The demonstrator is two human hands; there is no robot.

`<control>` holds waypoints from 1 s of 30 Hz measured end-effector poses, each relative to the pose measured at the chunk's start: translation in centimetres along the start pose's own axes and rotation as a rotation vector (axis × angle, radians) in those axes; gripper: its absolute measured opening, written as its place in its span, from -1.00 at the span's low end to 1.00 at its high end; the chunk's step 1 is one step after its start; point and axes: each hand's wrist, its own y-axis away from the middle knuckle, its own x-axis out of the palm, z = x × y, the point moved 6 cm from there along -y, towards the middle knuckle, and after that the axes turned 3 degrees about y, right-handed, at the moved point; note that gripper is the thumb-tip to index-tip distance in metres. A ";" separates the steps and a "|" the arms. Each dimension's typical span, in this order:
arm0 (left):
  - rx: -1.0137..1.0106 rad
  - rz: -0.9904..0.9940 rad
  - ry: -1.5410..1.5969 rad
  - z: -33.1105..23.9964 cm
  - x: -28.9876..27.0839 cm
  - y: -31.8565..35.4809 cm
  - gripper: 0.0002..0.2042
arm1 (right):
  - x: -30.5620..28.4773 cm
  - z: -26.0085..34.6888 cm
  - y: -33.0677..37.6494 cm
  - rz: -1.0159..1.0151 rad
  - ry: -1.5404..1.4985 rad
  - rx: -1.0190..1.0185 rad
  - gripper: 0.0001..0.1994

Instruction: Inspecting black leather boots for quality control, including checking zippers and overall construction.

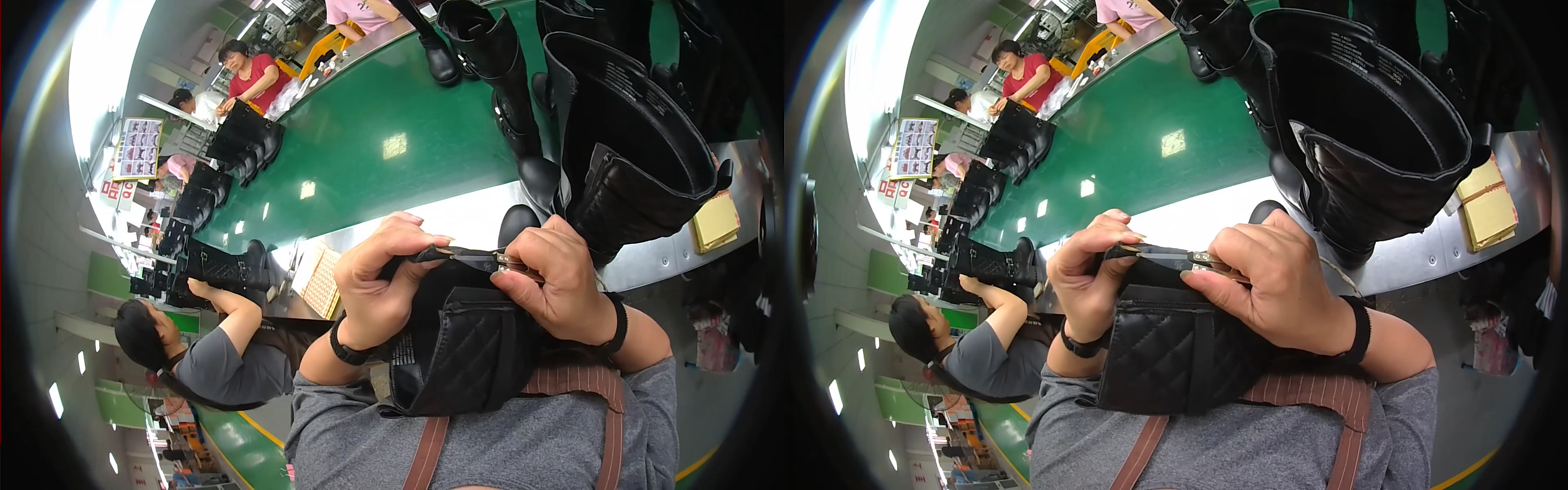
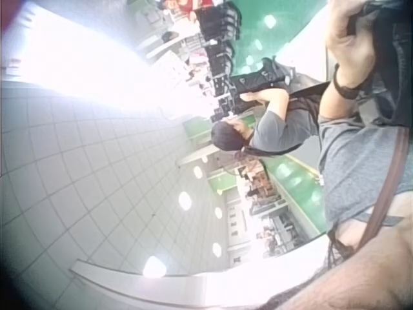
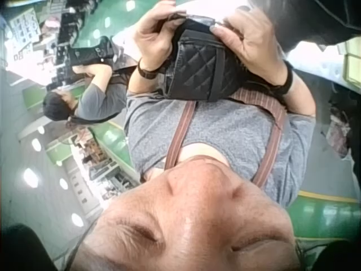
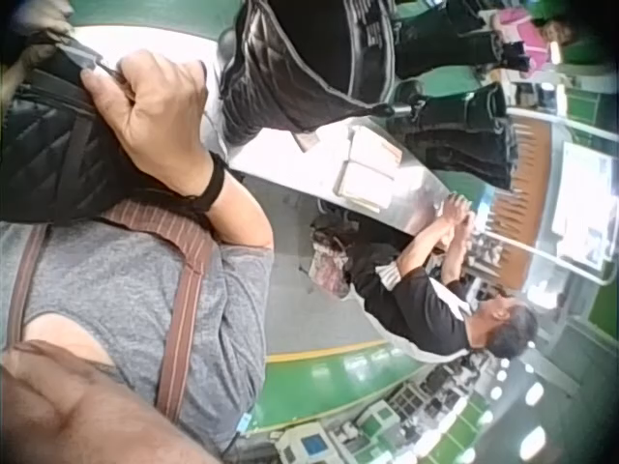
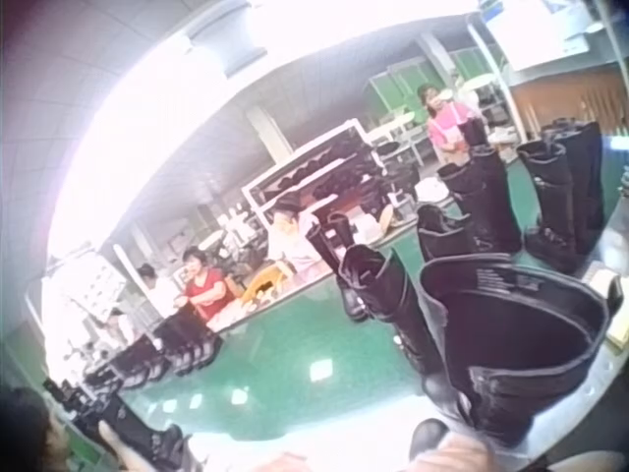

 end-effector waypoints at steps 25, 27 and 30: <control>0.009 0.034 -0.027 0.1 0.2 -1.0 -0.79 | -1.2 -0.1 -0.4 0.002 0.036 0.052 -0.74; 0.022 0.031 -0.029 0.0 0.4 -0.9 -0.79 | -0.7 -0.1 0.0 -0.025 0.028 0.008 -0.73; -0.005 0.007 -0.015 0.1 0.4 -0.9 -0.78 | -0.6 -0.3 0.4 -0.034 0.059 -0.009 -0.73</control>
